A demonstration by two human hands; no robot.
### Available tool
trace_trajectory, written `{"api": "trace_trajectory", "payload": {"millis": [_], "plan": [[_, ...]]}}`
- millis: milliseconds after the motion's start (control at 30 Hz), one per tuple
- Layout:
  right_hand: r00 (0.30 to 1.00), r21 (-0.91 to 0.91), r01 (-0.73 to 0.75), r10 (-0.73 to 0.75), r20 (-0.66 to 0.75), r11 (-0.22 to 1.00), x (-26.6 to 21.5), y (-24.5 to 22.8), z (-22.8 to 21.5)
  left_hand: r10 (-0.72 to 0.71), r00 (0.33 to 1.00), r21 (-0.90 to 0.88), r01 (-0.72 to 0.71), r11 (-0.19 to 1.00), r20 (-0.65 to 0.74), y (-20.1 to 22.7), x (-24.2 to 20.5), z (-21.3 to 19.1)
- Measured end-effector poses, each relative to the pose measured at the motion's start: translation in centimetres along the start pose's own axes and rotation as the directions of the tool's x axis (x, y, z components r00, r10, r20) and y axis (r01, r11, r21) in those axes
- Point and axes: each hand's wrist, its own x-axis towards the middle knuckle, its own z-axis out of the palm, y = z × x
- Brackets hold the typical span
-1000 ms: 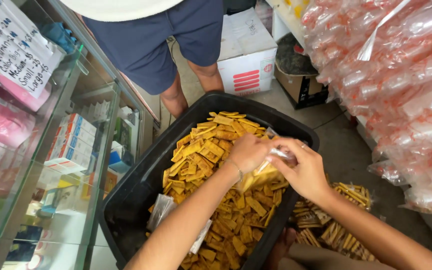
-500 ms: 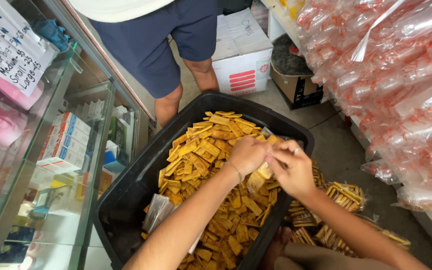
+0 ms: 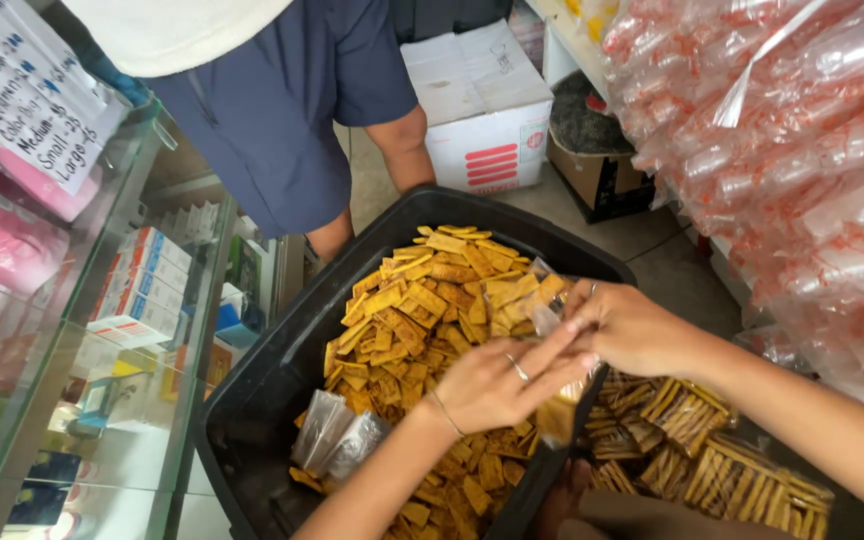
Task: Bagging snacks from a large bin into small plastic bags
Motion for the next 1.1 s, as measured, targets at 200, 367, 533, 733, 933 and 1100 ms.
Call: {"api": "trace_trajectory", "payload": {"millis": [200, 367, 533, 733, 933, 1100], "plan": [[0.975, 0.149, -0.158, 0.13, 0.178, 0.976, -1.0, -1.2, -0.1, 0.101, 0.991, 0.007, -0.102, 0.995, 0.09, 0.2, 0.1, -1.0], [0.962, 0.152, -0.14, 0.099, 0.253, 0.978, -2.2, -1.5, 1.2, 0.038, 0.997, 0.022, -0.039, 0.999, 0.069, 0.7, 2.6, -2.7], [0.95, 0.19, -0.17, 0.109, 0.292, 0.967, -2.4, 1.8, 2.8, 0.054, 0.984, 0.063, -0.065, 0.996, 0.167, 2.4, 0.0, -1.7], [0.962, 0.341, -0.103, 0.007, 0.274, 0.934, -2.9, 3.6, 4.4, 0.116, 0.989, -0.056, -0.111, 0.992, 0.096, 2.5, 0.2, -1.7], [0.946, 0.43, -0.289, 0.185, 0.267, 0.855, -3.1, 4.4, 5.0, 0.186, 0.979, -0.051, -0.182, 0.982, 0.082, 1.8, 0.5, -1.7], [0.963, 0.03, 0.103, -0.107, 0.249, 0.994, -2.1, 5.0, 4.2, 0.202, 0.946, -0.029, -0.201, 0.979, 0.253, 0.7, -1.6, -0.1]]}}
